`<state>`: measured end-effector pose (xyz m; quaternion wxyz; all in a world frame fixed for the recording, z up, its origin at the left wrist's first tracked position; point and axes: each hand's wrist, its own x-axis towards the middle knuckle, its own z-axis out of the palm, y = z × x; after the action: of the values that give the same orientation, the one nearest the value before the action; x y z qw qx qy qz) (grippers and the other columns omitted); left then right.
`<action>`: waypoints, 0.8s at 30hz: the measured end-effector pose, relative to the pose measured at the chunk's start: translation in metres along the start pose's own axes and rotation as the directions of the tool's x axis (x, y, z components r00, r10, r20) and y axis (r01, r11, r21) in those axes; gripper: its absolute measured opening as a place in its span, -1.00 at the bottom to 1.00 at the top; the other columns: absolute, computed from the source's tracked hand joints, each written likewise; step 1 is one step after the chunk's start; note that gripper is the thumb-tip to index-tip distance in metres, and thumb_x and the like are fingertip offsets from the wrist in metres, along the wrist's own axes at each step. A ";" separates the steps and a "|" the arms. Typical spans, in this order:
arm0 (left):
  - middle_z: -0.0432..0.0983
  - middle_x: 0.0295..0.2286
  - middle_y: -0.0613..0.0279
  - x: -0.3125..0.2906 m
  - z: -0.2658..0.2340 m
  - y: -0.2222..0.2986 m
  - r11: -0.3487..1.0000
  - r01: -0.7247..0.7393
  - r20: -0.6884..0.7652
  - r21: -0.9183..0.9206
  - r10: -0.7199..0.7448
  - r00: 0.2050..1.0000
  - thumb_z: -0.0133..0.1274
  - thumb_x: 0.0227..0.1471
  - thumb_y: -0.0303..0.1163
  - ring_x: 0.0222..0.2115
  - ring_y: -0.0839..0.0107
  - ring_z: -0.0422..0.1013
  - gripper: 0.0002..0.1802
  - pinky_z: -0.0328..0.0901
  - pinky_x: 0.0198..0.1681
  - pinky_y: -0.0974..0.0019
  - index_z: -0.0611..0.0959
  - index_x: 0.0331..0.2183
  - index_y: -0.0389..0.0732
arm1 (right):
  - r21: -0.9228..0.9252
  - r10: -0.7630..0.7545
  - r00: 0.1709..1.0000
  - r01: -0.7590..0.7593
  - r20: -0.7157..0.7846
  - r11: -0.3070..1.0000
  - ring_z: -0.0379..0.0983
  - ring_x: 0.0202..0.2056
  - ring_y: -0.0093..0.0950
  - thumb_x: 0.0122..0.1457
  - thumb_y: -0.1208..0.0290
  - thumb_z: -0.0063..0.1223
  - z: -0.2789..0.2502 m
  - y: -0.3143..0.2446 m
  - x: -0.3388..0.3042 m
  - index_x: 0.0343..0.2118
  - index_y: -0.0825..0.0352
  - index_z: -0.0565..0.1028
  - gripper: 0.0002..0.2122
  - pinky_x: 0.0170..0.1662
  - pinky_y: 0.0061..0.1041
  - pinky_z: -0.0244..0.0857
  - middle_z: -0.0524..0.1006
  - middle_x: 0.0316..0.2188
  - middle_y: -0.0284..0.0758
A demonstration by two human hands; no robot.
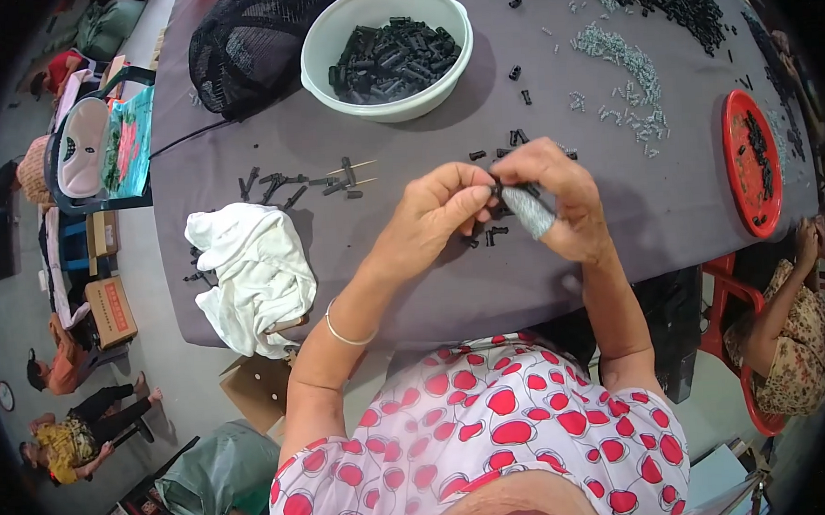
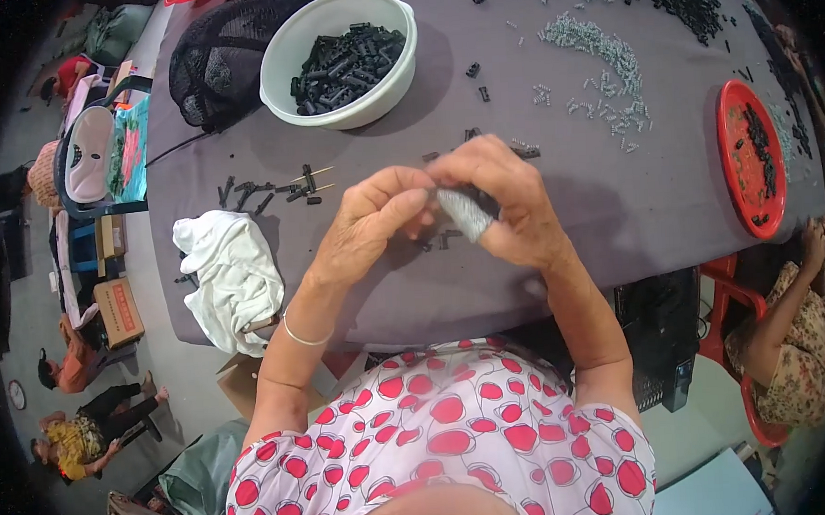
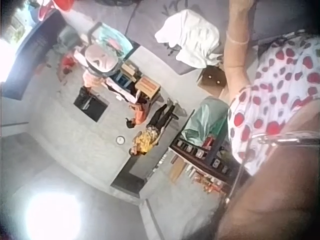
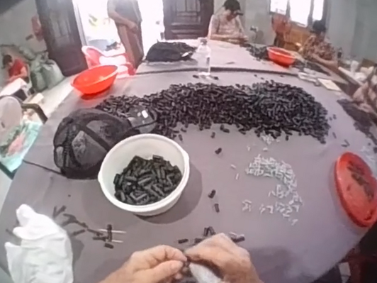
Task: Assembling small black plastic components at a workshop table.
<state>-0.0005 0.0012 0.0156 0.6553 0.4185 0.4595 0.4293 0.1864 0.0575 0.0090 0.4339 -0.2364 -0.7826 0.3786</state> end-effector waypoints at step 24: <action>0.48 -0.39 0.22 -0.003 -0.034 -0.018 0.776 0.129 0.228 -0.617 0.020 0.973 -0.05 0.14 -0.45 -0.51 0.57 0.38 -0.83 0.32 -0.44 0.50 0.48 -0.22 -0.29 | -0.494 0.010 0.981 0.088 0.193 0.865 0.36 -0.32 -0.27 -0.27 0.67 0.04 0.007 0.004 0.027 -0.32 0.32 0.48 -0.67 -0.27 -0.33 0.25 0.40 -0.43 -0.28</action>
<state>-0.0305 -0.0019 -0.0079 0.8164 0.2076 0.2261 0.4891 0.1670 0.0762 0.0174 0.2889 -0.2876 -0.8963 0.1747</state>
